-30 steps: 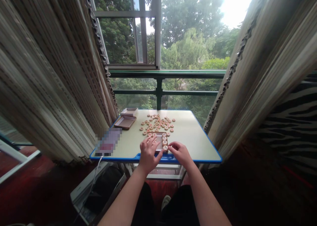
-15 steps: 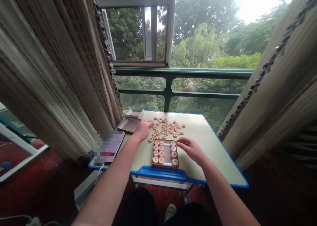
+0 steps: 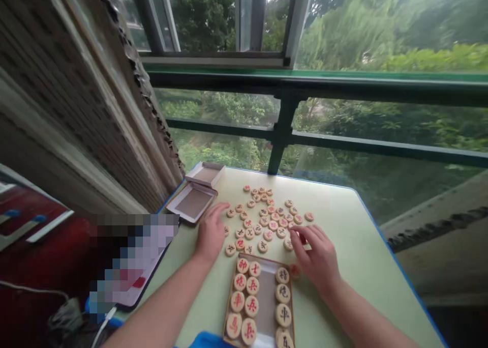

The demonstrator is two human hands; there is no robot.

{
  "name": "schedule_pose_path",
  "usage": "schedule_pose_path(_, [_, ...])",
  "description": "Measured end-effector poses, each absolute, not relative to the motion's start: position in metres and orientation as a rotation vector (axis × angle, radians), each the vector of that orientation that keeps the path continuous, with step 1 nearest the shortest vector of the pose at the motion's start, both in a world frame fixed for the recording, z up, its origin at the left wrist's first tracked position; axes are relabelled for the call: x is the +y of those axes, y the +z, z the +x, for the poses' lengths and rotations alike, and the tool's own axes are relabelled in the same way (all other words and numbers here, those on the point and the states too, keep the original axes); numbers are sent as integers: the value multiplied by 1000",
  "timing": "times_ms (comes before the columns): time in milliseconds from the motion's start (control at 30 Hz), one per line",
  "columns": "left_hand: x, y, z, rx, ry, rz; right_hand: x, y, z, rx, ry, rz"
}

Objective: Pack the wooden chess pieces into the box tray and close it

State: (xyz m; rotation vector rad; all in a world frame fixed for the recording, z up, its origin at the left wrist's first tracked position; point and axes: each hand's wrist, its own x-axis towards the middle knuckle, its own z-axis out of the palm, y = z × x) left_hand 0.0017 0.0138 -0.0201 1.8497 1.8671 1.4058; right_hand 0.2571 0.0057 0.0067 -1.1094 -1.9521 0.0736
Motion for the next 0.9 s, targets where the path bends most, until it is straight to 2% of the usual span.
schedule_pose_path(267, [-10,-20,5,1916,1116,1889,-11,12,261,-1957,380,-1198])
schedule_pose_path(500, [-10,-18,8,1942,867,2150,-14,9,260,-2038,264,-1174])
schedule_pose_path(900, [-8,-9,10,1862,676,2161,-14,7,253,-2143,42,-1108])
